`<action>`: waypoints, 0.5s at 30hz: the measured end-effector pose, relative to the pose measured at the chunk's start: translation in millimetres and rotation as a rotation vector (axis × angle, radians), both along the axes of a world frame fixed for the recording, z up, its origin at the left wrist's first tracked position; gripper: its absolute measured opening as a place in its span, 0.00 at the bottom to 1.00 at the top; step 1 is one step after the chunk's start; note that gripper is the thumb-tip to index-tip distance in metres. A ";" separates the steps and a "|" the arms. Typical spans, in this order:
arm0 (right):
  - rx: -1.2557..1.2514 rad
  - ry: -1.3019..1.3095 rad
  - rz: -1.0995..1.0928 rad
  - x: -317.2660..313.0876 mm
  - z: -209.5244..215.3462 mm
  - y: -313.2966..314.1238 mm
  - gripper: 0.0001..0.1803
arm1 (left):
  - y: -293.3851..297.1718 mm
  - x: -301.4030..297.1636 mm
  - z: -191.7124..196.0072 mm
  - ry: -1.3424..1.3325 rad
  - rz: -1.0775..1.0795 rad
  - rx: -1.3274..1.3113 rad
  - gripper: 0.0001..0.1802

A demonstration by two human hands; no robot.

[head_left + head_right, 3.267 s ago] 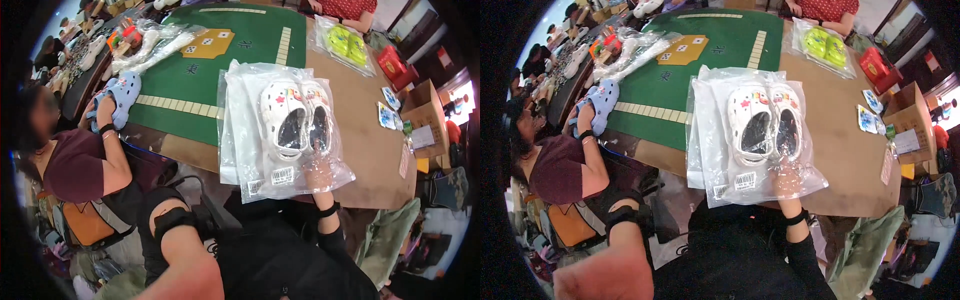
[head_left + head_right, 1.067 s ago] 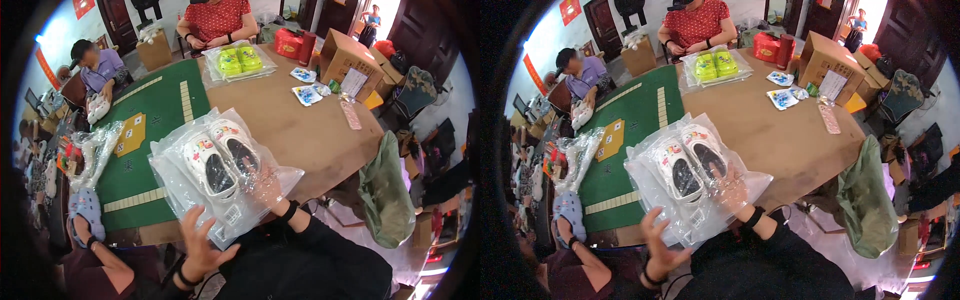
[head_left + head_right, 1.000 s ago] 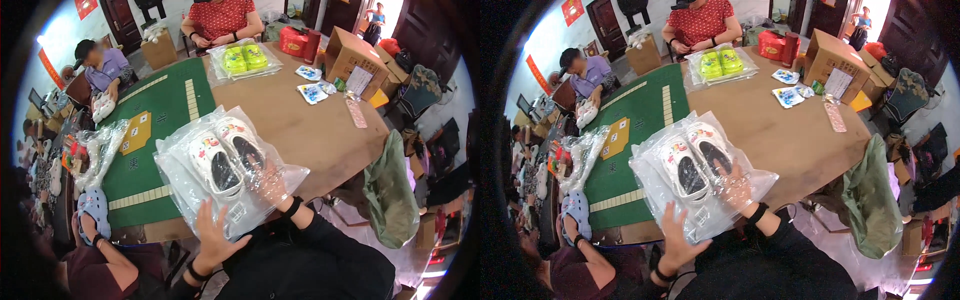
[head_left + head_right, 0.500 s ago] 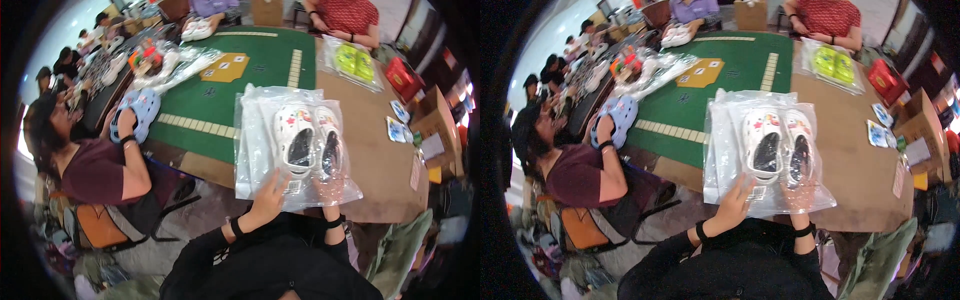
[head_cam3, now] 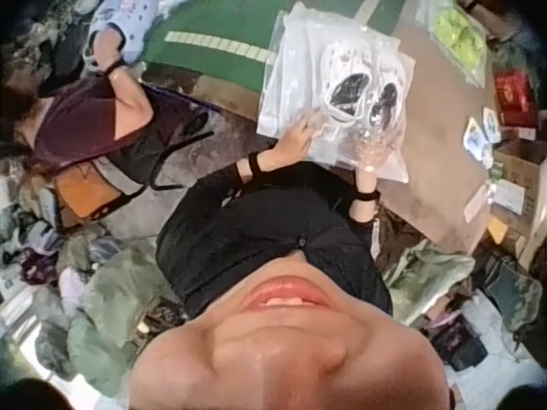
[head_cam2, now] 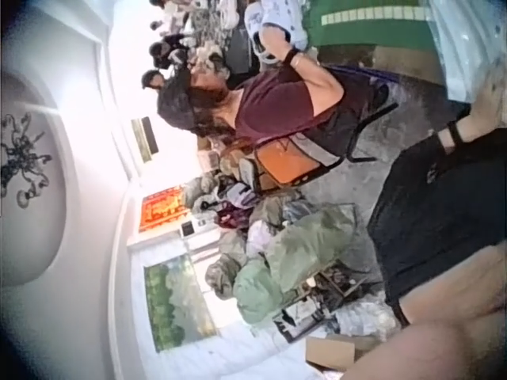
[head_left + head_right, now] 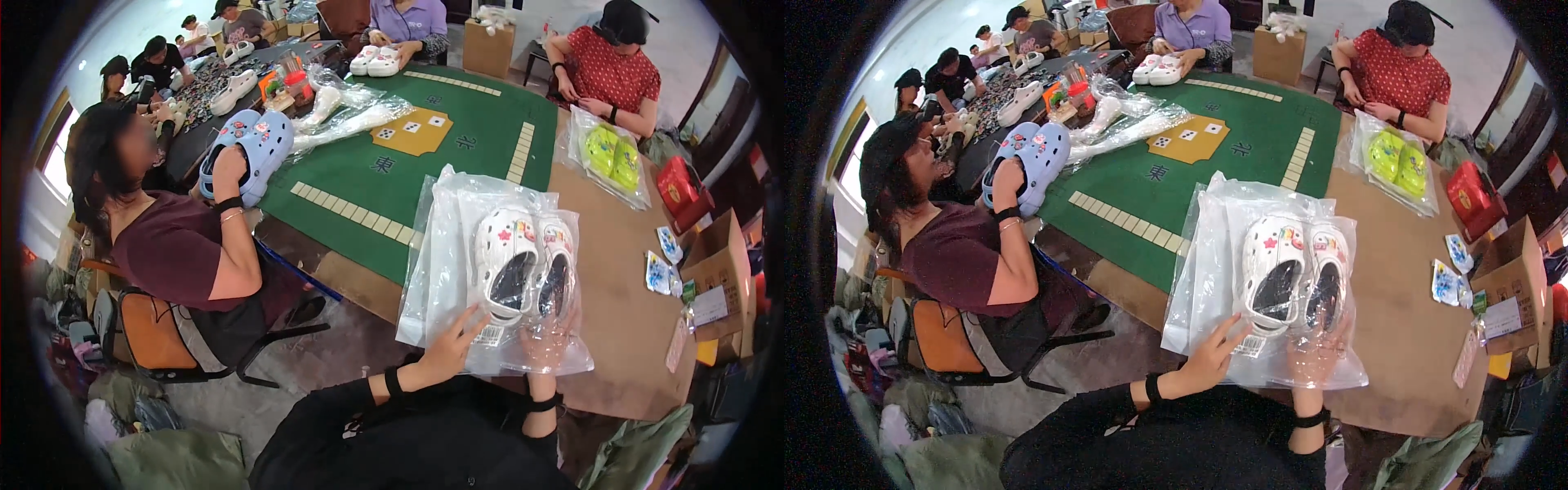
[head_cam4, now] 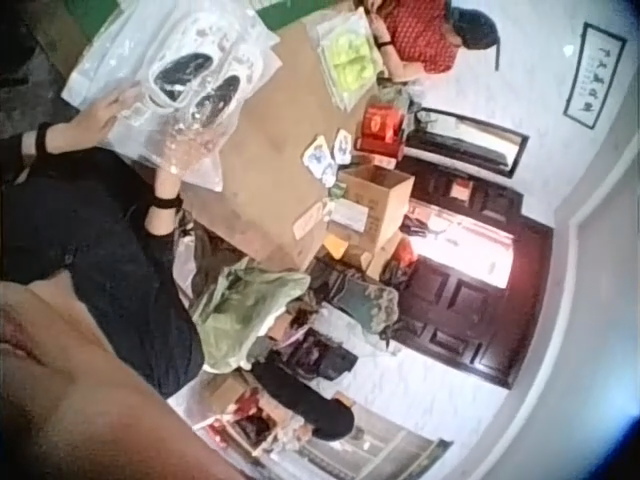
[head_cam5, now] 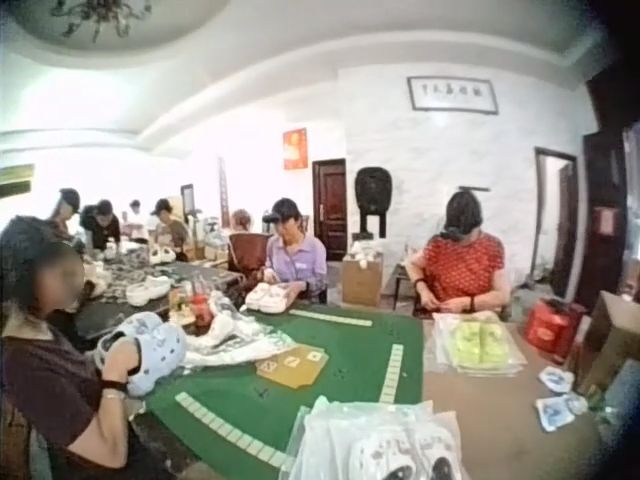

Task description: The recorder is inspecting and packaging pairs of white and colorful clogs in a manufacturing or warehouse setting.

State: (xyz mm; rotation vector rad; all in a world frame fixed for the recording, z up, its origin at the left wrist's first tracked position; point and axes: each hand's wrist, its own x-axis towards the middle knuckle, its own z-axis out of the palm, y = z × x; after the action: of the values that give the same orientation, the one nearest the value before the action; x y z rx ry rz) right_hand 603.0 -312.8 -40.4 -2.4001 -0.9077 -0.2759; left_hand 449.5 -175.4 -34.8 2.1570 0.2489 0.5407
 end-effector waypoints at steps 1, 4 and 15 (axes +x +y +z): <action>-0.009 0.003 0.016 -1.3 1.1 -0.1 0.49 | -0.5 -0.1 -2.0 -0.008 0.001 -0.014 0.40; -0.040 0.025 0.060 -4.4 4.0 0.2 0.49 | -1.0 1.9 -6.8 -0.028 0.026 -0.065 0.40; -0.130 0.026 0.076 -17.6 17.4 21.4 0.55 | -3.3 12.4 -2.7 -0.063 0.205 -0.177 0.39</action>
State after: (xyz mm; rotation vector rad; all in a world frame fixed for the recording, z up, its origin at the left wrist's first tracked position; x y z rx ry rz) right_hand 585.4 -291.4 -23.0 -2.4747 -1.0310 -0.1610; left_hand 461.9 -178.7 -37.5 1.9510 0.4686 0.6762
